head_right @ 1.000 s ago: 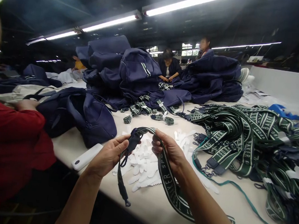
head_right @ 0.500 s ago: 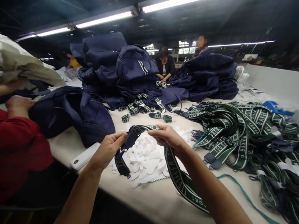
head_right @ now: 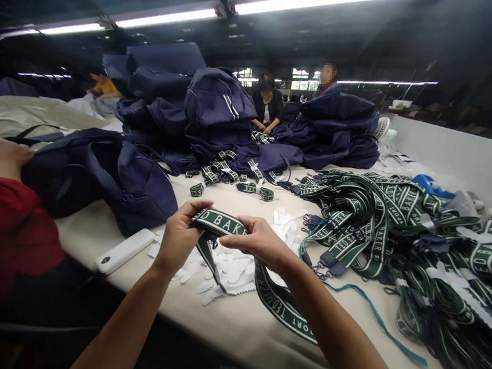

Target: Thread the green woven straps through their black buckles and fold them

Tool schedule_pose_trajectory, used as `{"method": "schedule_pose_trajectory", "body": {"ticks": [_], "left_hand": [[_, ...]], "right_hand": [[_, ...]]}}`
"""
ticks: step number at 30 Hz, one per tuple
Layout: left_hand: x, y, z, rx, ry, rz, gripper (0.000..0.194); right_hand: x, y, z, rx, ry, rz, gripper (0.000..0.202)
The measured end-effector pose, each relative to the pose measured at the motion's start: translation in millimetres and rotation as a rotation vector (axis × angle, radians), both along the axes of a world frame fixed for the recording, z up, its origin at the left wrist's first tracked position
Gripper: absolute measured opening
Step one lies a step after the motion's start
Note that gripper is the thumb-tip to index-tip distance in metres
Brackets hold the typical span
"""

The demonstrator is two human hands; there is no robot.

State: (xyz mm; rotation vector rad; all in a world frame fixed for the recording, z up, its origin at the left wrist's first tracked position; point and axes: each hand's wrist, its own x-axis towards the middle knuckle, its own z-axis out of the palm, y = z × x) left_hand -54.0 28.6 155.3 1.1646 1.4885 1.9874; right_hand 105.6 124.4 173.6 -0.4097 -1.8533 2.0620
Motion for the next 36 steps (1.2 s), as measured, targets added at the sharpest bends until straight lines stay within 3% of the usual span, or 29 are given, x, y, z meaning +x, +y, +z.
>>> {"method": "schedule_pose_trajectory", "body": {"ticks": [7,10,14,17,20,24,27,30,36], "left_hand": [[-2,-2,3.0,0.147,0.026,0.125,0.031],[-11,-3,8.9,0.207,-0.096,0.115,0.03],[-33,-2,19.3,0.24,-0.273,0.131,0.032],[-41,-3,22.4,0.178,-0.274,0.075,0.033],[-34,-4,21.3,0.106,-0.246,-0.033,0.035],[-14,-2,19.9,0.039,-0.223,-0.181,0.034],[-5,3,21.6,0.06,-0.256,-0.221,0.034],[-2,8,27.0,0.113,-0.31,-0.179,0.038],[-4,6,49.2,0.255,-0.47,-0.157,0.03]], "right_hand": [[6,1,-26.2,-0.105,-0.003,0.003,0.032],[12,7,-29.7,-0.16,-0.03,0.083,0.033],[23,18,-18.1,-0.221,0.061,0.176,0.036],[24,21,1.6,-0.184,0.216,0.132,0.032],[15,18,22.7,-0.102,0.313,0.068,0.027],[-11,7,40.0,-0.014,0.381,0.084,0.026],[-32,-1,41.7,0.023,0.407,0.085,0.029],[-47,-9,36.4,0.038,0.384,0.064,0.033],[-54,-16,20.4,0.003,0.336,0.032,0.034]]}}
